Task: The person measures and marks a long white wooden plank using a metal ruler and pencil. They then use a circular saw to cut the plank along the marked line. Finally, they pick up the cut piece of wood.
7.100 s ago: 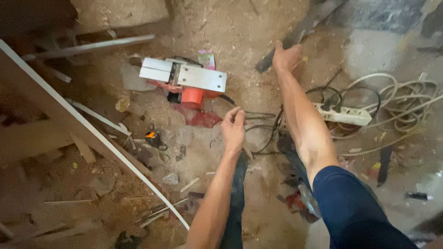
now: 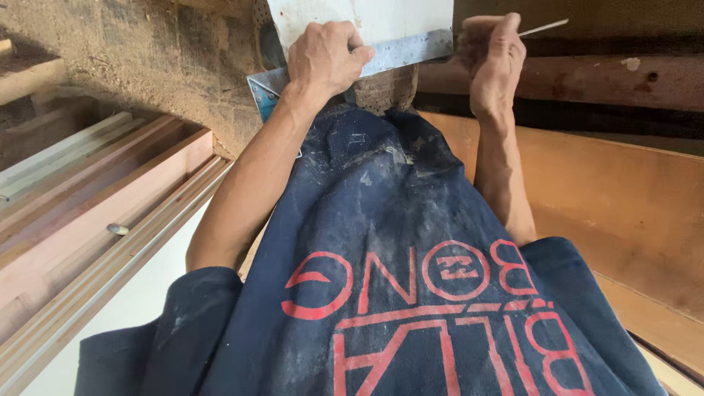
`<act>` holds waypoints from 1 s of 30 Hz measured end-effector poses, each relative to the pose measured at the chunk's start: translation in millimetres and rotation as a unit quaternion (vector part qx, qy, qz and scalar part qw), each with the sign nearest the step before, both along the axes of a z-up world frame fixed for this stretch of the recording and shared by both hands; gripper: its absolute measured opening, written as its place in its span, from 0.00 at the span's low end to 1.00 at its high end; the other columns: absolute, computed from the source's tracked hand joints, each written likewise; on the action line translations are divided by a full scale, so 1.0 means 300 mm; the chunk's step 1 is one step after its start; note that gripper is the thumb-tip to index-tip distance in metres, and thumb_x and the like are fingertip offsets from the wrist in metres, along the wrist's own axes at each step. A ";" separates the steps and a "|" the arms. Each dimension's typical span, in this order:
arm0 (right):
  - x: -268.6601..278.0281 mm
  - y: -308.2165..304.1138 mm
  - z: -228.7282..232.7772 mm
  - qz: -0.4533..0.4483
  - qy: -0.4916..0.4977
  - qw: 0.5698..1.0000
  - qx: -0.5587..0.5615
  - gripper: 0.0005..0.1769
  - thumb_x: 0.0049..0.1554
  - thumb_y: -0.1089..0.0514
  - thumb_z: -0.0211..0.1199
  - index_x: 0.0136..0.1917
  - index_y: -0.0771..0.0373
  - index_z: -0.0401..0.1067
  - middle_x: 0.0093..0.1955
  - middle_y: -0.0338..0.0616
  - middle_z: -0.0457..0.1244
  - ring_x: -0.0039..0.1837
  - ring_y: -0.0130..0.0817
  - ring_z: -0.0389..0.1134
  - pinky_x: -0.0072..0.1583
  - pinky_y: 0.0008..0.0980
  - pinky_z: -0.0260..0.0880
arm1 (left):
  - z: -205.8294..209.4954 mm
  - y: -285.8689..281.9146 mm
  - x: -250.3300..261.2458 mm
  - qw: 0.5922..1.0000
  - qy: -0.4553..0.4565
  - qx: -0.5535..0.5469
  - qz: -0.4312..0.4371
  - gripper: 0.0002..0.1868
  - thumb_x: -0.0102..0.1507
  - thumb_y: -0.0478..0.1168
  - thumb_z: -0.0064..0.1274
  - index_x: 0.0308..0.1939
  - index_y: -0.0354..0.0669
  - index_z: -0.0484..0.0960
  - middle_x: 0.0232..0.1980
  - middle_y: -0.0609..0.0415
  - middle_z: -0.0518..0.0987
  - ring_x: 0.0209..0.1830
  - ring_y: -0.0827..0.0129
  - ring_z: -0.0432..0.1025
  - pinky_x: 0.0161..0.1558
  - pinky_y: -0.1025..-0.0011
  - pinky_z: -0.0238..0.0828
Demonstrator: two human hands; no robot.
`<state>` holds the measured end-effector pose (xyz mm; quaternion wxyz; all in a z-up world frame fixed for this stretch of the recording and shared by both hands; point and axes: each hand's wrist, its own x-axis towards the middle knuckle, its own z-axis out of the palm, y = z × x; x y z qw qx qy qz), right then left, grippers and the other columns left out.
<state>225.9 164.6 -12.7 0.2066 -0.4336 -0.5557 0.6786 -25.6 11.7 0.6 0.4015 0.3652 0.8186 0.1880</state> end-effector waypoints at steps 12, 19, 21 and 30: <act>-0.141 0.032 0.019 0.103 -0.006 0.994 -0.024 0.25 0.72 0.42 0.60 0.59 0.69 0.78 0.47 0.42 0.66 0.51 0.29 0.72 0.59 0.32 0.81 | 0.013 0.001 -0.008 1.000 0.004 0.002 0.017 0.14 0.57 0.54 0.66 0.31 0.49 0.89 0.28 0.49 0.84 0.30 0.54 0.80 0.37 0.55 0.75; -0.150 0.048 0.037 0.096 -0.001 0.994 -0.043 0.21 0.68 0.43 0.62 0.57 0.66 0.76 0.52 0.44 0.71 0.52 0.33 0.77 0.55 0.31 0.82 | 0.006 -0.005 -0.008 1.000 0.006 0.012 0.020 0.14 0.56 0.54 0.67 0.30 0.49 0.89 0.28 0.49 0.84 0.30 0.53 0.80 0.36 0.55 0.75; -0.146 0.047 0.026 0.107 0.009 0.994 -0.036 0.16 0.72 0.50 0.65 0.57 0.68 0.77 0.52 0.46 0.71 0.55 0.34 0.77 0.60 0.33 0.83 | -0.001 -0.009 -0.007 1.000 0.006 0.020 0.021 0.14 0.56 0.53 0.67 0.30 0.49 0.89 0.28 0.49 0.84 0.30 0.53 0.80 0.36 0.55 0.75; -0.146 0.063 0.003 0.240 -0.084 0.955 0.152 0.05 0.66 0.66 0.69 0.55 0.69 0.77 0.48 0.47 0.72 0.49 0.32 0.75 0.53 0.31 0.79 | -0.015 -0.010 0.010 0.999 0.013 0.043 0.020 0.13 0.58 0.51 0.65 0.31 0.47 0.88 0.26 0.52 0.84 0.26 0.58 0.80 0.34 0.58 0.76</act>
